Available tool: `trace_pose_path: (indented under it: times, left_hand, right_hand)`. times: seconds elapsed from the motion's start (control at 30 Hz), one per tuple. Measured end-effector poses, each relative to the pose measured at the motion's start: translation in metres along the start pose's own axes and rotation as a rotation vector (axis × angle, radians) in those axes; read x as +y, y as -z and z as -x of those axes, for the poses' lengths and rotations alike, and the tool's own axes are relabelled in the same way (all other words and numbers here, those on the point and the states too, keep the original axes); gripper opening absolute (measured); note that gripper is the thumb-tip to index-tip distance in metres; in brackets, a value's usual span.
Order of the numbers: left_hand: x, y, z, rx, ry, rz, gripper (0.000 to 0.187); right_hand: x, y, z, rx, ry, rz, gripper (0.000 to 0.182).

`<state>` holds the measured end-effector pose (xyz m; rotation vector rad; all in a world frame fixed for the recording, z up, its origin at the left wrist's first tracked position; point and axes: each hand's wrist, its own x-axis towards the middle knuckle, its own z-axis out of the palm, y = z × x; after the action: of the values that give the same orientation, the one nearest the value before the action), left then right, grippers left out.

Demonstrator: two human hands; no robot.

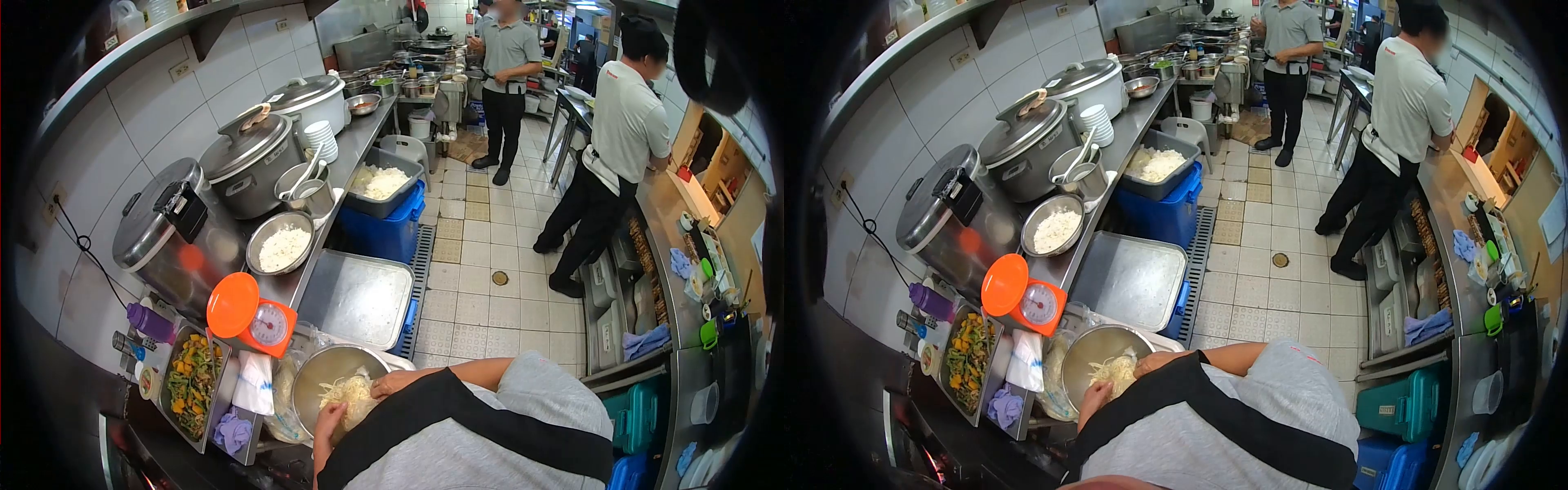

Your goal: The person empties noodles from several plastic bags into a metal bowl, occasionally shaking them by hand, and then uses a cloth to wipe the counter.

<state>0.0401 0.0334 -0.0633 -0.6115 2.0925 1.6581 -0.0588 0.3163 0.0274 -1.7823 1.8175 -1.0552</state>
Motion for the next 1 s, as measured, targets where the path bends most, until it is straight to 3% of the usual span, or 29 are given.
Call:
trace_pose_path:
  times: [0.07,0.1,0.17,0.2,0.3,0.33,0.4,0.5,0.63,0.7,0.8,0.9,1.0]
  left_hand:
    - [-0.002,0.001,0.008,-0.016,-0.06,-0.004,0.041]
    - [-0.004,0.001,0.011,-0.031,-0.115,-0.013,0.041]
    - [-0.005,-0.001,0.012,0.024,-0.193,-0.156,0.041]
    - [-0.004,-0.002,0.015,0.079,-0.263,-0.304,0.042]
    - [0.036,-0.022,0.043,0.167,-0.407,-0.362,0.044]
    - [0.037,-0.027,0.043,0.165,-0.406,-0.361,0.044]
    - [0.036,-0.033,0.04,0.215,-0.618,-0.441,0.042]
    - [0.031,-0.038,0.036,0.244,-0.589,-0.438,0.033]
    - [0.025,-0.042,0.044,0.227,-0.504,-0.178,0.023]
    - [0.029,-0.046,0.052,0.213,-0.34,-0.052,0.016]
    - [0.016,-0.051,0.046,0.23,-0.383,0.014,0.013]
    - [-0.008,-0.051,0.022,0.155,-0.294,-0.079,0.015]
    - [0.013,-0.058,0.035,0.145,-0.298,-0.23,0.021]
  right_hand:
    - [-0.008,0.005,0.004,0.015,-0.203,-0.018,0.022]
    - [-0.011,0.009,0.003,0.013,-0.203,-0.011,0.022]
    - [-0.014,0.019,0.001,-0.138,-0.376,-0.11,0.022]
    - [-0.01,0.022,-0.003,-0.138,-0.376,-0.107,0.022]
    - [0.001,0.02,-0.028,-0.203,-0.423,-0.06,0.024]
    - [0.003,0.018,-0.035,-0.093,-0.319,0.073,0.027]
    - [0.005,0.012,-0.053,0.017,-0.211,0.201,0.03]
    - [0.005,-0.004,-0.076,-0.188,-0.223,0.1,0.028]
    - [0.0,-0.01,-0.081,-0.144,-0.244,-0.047,0.03]
    - [-0.005,-0.003,-0.081,-0.192,-0.292,-0.03,0.031]
    - [0.018,-0.016,-0.08,-0.24,-0.241,0.043,0.031]
    - [0.018,-0.013,-0.077,-0.378,-0.239,0.112,0.032]
    - [0.018,-0.011,-0.067,-0.3,-0.215,0.08,0.031]
